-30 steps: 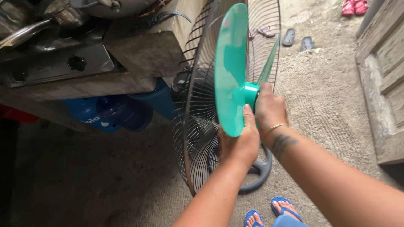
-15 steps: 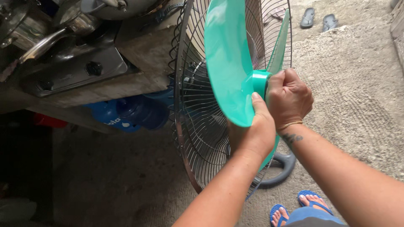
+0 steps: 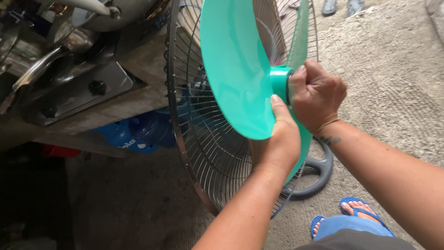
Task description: The person assembles a standing electric fan by hand. They attach the motor housing to the stand, mount the fan blades onto the motor shaft, secure the blades with a nut, and then fit and lock the front and rear wire cages onto the fan head.
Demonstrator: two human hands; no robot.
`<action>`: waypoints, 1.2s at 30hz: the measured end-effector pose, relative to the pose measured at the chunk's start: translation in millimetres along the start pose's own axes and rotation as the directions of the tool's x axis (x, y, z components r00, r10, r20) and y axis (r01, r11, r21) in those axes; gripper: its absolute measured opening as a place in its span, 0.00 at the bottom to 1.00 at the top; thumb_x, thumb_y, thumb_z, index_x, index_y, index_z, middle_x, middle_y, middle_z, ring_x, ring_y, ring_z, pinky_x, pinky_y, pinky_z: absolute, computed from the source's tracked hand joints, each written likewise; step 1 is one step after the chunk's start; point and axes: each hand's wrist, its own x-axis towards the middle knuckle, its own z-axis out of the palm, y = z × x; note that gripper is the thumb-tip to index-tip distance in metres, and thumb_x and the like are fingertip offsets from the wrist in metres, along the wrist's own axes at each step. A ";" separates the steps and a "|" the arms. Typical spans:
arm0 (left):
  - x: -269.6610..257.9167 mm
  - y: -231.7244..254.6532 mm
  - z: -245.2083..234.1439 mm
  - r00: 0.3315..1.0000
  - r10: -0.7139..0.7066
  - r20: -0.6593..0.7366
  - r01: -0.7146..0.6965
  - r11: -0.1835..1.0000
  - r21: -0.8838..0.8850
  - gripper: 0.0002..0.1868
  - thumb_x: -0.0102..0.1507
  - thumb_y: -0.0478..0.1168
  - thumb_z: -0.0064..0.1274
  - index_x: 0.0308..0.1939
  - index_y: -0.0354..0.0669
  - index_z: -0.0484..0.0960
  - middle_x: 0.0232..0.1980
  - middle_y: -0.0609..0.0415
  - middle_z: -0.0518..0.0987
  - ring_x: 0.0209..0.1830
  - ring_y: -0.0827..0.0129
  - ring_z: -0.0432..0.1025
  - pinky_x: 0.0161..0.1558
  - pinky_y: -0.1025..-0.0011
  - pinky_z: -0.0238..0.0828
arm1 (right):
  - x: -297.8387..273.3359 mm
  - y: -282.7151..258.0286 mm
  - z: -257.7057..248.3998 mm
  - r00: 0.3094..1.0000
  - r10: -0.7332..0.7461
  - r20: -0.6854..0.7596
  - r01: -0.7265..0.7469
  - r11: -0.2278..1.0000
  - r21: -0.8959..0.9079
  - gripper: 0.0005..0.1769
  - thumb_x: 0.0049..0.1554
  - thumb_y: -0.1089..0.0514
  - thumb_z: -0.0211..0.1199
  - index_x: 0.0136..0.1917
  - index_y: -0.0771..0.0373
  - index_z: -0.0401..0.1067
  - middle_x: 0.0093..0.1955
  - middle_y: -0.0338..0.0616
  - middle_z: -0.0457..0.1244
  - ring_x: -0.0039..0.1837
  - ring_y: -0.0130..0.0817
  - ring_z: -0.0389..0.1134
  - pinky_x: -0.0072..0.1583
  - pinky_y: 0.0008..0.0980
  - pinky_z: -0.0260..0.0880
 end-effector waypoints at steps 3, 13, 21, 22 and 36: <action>-3.8 -4.6 3.5 0.998 0.034 -0.049 -0.039 0.995 -0.091 0.27 0.70 0.55 0.36 0.58 0.38 0.78 0.60 0.38 0.78 0.60 0.43 0.72 0.58 0.54 0.67 | -1.5 -3.7 -4.0 0.992 0.097 0.079 -0.094 0.994 -0.048 0.15 0.66 0.46 0.51 0.46 0.56 0.71 0.35 0.51 0.66 0.40 0.57 0.69 0.46 0.55 0.66; -10.6 -0.8 -7.0 0.998 0.019 0.064 -0.008 0.986 -0.169 0.22 0.67 0.51 0.43 0.56 0.40 0.78 0.57 0.38 0.79 0.57 0.44 0.73 0.57 0.55 0.68 | 8.9 -24.4 -32.1 0.843 0.497 0.204 -0.427 0.850 -0.308 0.28 0.62 0.35 0.42 0.51 0.55 0.74 0.51 0.59 0.69 0.55 0.65 0.68 0.57 0.60 0.65; -12.0 -14.5 -10.9 0.997 0.065 0.044 -0.059 0.991 -0.118 0.17 0.64 0.48 0.51 0.45 0.38 0.83 0.47 0.39 0.84 0.48 0.45 0.78 0.50 0.55 0.73 | 1.7 59.4 -51.5 0.743 0.358 0.566 -0.603 0.725 0.333 0.17 0.66 0.50 0.44 0.54 0.60 0.71 0.45 0.42 0.67 0.42 0.30 0.71 0.34 0.33 0.65; -13.5 -15.5 -9.5 0.992 0.127 0.008 -0.124 0.981 -0.149 0.14 0.62 0.45 0.53 0.45 0.39 0.84 0.46 0.40 0.84 0.47 0.48 0.79 0.49 0.57 0.74 | -6.5 74.6 -58.5 0.703 0.420 0.573 -0.627 0.746 0.223 0.18 0.66 0.49 0.44 0.57 0.61 0.69 0.46 0.44 0.67 0.42 0.30 0.71 0.34 0.34 0.66; -130.9 -24.5 15.6 0.969 -0.090 -0.231 0.054 0.986 -0.158 0.04 0.60 0.36 0.61 0.36 0.39 0.86 0.32 0.54 0.83 0.27 0.74 0.78 0.31 0.74 0.75 | 18.4 96.3 -115.4 -0.068 0.363 0.929 -0.637 0.701 -0.320 0.17 0.58 0.59 0.59 0.60 0.61 0.74 0.44 0.47 0.71 0.37 0.31 0.68 0.41 0.31 0.69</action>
